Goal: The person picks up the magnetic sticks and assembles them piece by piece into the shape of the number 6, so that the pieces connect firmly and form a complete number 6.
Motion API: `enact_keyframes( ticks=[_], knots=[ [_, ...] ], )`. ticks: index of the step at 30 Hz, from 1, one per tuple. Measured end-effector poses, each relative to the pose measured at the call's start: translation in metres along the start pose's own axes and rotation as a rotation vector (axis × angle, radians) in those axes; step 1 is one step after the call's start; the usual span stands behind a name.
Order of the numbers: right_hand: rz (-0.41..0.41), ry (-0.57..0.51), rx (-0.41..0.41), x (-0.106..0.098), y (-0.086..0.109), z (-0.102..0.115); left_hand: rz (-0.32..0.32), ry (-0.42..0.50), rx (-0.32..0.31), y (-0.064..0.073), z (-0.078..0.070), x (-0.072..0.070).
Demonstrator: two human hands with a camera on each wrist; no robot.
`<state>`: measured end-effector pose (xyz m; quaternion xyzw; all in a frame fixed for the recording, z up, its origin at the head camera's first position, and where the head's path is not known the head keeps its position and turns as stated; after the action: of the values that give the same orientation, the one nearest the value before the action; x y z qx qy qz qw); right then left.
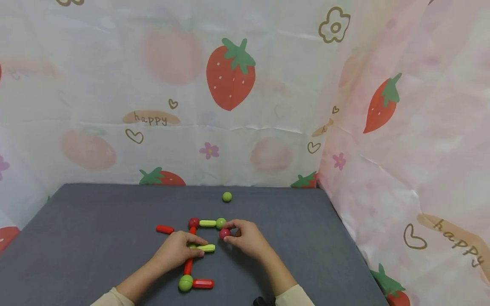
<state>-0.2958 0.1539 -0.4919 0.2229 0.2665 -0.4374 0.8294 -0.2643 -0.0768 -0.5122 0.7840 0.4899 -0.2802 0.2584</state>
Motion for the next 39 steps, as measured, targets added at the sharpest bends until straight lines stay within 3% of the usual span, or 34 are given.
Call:
enact_keyframes(
  ticks=[21,39],
  knots=[
    [0.105,-0.053,0.016,0.02,0.008,-0.004,0.015,0.011,-0.007,-0.001,0.0,-0.001],
    [0.105,-0.072,0.033,0.021,0.01,-0.002,0.052,-0.016,-0.004,0.0,-0.005,-0.003]
  ],
)
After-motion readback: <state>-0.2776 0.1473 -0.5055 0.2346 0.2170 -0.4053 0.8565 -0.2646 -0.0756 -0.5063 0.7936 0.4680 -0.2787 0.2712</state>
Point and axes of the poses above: each hand's wrist, its own y-axis away from the middle knuckle, its own x-axis out of the palm, z = x × y, the point moved 3 cm from there along -y, towards the middle knuckle, and after that the axes turned 9 degrees about z, right-handed, at the moved point
